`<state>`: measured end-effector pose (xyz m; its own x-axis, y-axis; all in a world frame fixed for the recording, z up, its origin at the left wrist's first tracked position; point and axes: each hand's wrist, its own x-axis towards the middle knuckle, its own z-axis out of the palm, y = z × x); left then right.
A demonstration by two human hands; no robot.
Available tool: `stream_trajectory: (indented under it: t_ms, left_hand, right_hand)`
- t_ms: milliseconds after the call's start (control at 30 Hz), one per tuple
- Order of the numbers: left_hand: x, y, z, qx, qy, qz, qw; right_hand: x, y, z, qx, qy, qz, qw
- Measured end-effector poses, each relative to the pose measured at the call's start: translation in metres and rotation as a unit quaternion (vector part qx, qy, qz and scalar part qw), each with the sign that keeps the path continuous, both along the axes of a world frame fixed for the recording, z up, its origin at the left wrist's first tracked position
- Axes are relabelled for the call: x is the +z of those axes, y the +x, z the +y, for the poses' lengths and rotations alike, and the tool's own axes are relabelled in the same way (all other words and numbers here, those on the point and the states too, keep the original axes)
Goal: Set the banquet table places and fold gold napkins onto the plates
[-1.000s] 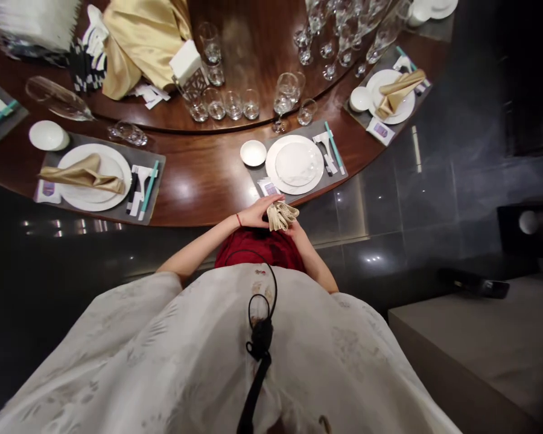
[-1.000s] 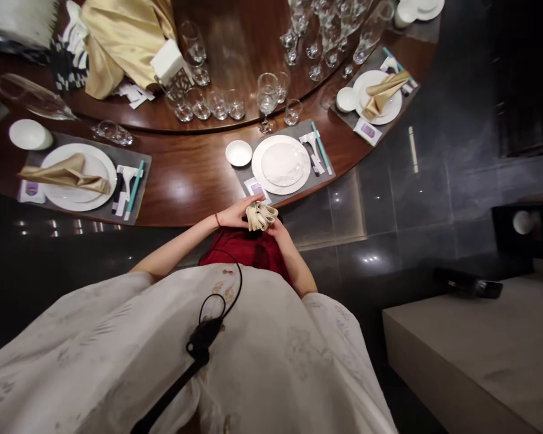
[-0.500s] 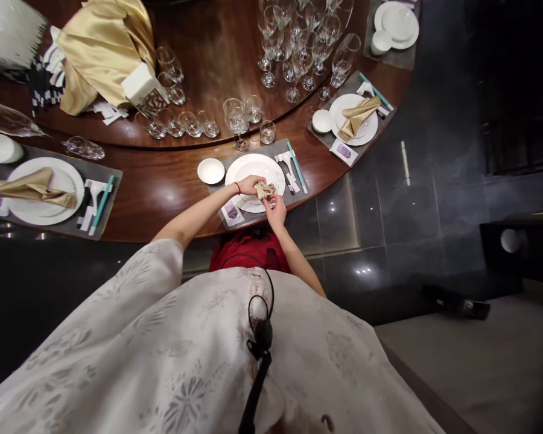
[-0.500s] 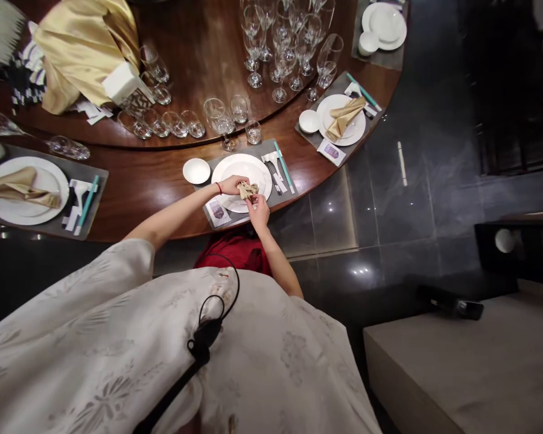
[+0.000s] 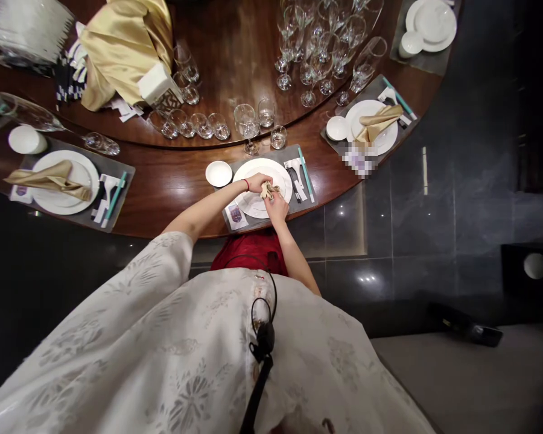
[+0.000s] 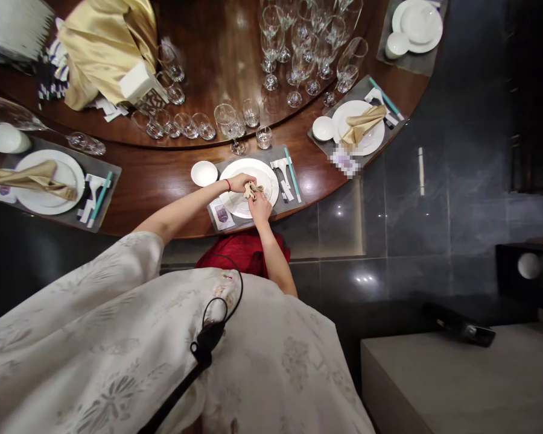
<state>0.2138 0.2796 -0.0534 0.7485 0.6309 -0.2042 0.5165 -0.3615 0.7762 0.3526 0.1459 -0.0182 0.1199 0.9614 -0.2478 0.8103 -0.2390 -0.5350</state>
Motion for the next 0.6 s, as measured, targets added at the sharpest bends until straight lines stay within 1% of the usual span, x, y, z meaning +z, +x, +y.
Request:
stream_trajectory:
  t_ms: [67, 100, 133, 200, 267, 333, 400, 433, 500, 600]
  left_hand:
    - [-0.002, -0.003, 0.001, 0.017, 0.009, -0.017, 1.000]
    - [-0.003, -0.007, 0.000, 0.038, 0.012, -0.036, 0.999]
    - [-0.004, -0.013, -0.003, 0.068, 0.012, -0.060, 0.996]
    - [-0.008, -0.030, -0.015, 0.151, 0.004, -0.113, 0.982]
    - [-0.015, -0.052, -0.036, 0.259, -0.015, -0.148, 0.954]
    - [-0.025, -0.073, -0.065, 0.373, -0.039, -0.158, 0.913]
    - [-0.037, -0.090, -0.098, 0.459, -0.073, -0.159, 0.871]
    - [-0.042, -0.095, -0.115, 0.487, -0.093, -0.160, 0.854]
    - [-0.051, -0.101, -0.143, 0.519, -0.135, -0.163, 0.828]
    - [-0.057, -0.101, -0.170, 0.552, -0.167, -0.178, 0.797]
  right_hand:
    - [-0.001, -0.005, 0.004, 0.003, -0.008, -0.020, 1.000]
    - [-0.002, -0.006, 0.006, 0.004, -0.013, -0.027, 1.000]
    - [-0.002, -0.008, 0.008, 0.005, -0.019, -0.032, 0.999]
    - [-0.003, -0.009, 0.011, 0.004, -0.030, -0.042, 0.999]
    - [-0.002, -0.009, 0.012, 0.000, -0.034, -0.052, 0.998]
    - [-0.002, -0.010, 0.012, -0.012, -0.035, -0.058, 0.998]
    - [-0.002, -0.010, 0.012, -0.032, -0.043, -0.057, 0.997]
    - [-0.002, -0.010, 0.011, -0.046, -0.051, -0.055, 0.996]
    - [-0.004, -0.009, 0.008, -0.066, -0.073, -0.051, 0.994]
    - [-0.009, -0.006, -0.004, -0.073, -0.116, -0.051, 0.989]
